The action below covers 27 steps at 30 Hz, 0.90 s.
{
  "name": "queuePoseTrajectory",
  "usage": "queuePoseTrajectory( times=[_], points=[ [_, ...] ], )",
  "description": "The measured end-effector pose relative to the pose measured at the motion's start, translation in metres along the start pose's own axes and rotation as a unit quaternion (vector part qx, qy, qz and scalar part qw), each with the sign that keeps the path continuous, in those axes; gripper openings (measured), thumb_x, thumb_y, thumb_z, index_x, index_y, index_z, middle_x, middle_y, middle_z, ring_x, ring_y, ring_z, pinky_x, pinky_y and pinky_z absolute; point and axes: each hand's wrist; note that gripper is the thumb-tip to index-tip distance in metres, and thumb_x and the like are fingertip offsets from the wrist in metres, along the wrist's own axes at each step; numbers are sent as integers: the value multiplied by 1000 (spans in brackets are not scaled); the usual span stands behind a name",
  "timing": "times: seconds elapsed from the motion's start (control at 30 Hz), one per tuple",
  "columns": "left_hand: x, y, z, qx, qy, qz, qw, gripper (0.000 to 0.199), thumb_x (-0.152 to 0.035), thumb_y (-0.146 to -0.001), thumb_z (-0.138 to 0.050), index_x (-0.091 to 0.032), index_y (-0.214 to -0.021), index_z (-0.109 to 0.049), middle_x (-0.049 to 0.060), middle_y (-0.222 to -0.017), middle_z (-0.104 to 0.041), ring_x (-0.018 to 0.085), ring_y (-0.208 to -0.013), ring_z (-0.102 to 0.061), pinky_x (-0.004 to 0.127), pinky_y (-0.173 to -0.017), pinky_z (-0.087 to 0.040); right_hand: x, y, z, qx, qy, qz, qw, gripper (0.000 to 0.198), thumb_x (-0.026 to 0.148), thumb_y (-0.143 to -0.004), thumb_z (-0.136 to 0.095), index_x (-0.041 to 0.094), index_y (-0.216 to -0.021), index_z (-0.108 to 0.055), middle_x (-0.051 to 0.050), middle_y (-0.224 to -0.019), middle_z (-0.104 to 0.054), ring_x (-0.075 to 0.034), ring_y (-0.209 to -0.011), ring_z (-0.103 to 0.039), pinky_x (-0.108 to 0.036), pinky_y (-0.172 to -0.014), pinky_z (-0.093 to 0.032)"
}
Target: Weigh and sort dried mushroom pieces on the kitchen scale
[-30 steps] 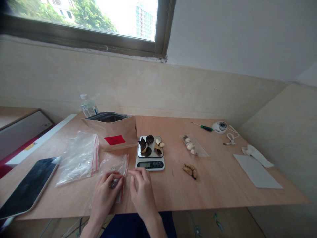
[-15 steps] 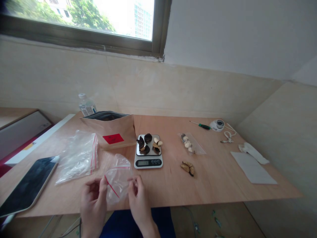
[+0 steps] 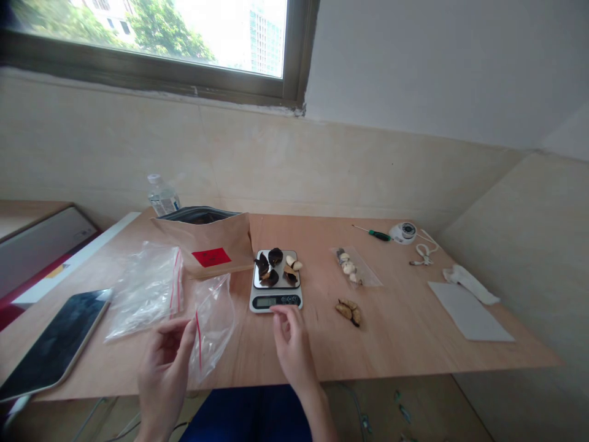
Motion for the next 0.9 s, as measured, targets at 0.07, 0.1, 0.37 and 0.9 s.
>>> queuePoseTrajectory(
  times=[0.07,0.1,0.37,0.9],
  points=[
    [3,2,2,9,-6,4,1000,34,-51,-76,-64,-18,-85,-60,0,-71,-61,13,-61,-58,22,-55,-49,-7,-23,12,-50,49,37,997,26,37,-93,-42,20,-102,-60,-9,-104,-62,-21,-95,-58,-33,-81,-47],
    [4,2,3,12,-7,5,1000,34,-51,-76,-64,-18,-85,-60,0,-72,-62,14,-62,-59,22,-56,-49,-11,-36,18,-67,71,47,994,26,36,-93,-42,20,-102,-60,-9,-103,-62,-22,-95,-57,-34,-82,-47],
    [9,1,10,25,-7,-8,1000,31,-48,-77,-64,-18,-86,-60,1,-74,-64,14,-65,-60,21,-57,-49,-30,-97,29,-59,205,104,971,31,35,-85,-54,22,-114,-55,-12,-112,-52,-26,-113,-48,-46,-98,-40],
    [19,-1,8,33,-4,16,999,30,-48,-77,-65,-19,-86,-59,1,-79,-64,14,-71,-60,20,-59,-46,-52,-76,37,-80,102,54,990,19,28,-82,-49,18,-92,-63,-8,-90,-68,-21,-83,-64,-34,-77,-51]
  ],
)
Point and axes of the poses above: each hand's wrist, its own y-axis away from the middle knuckle, its own z-axis out of the back of the hand, x = y × z
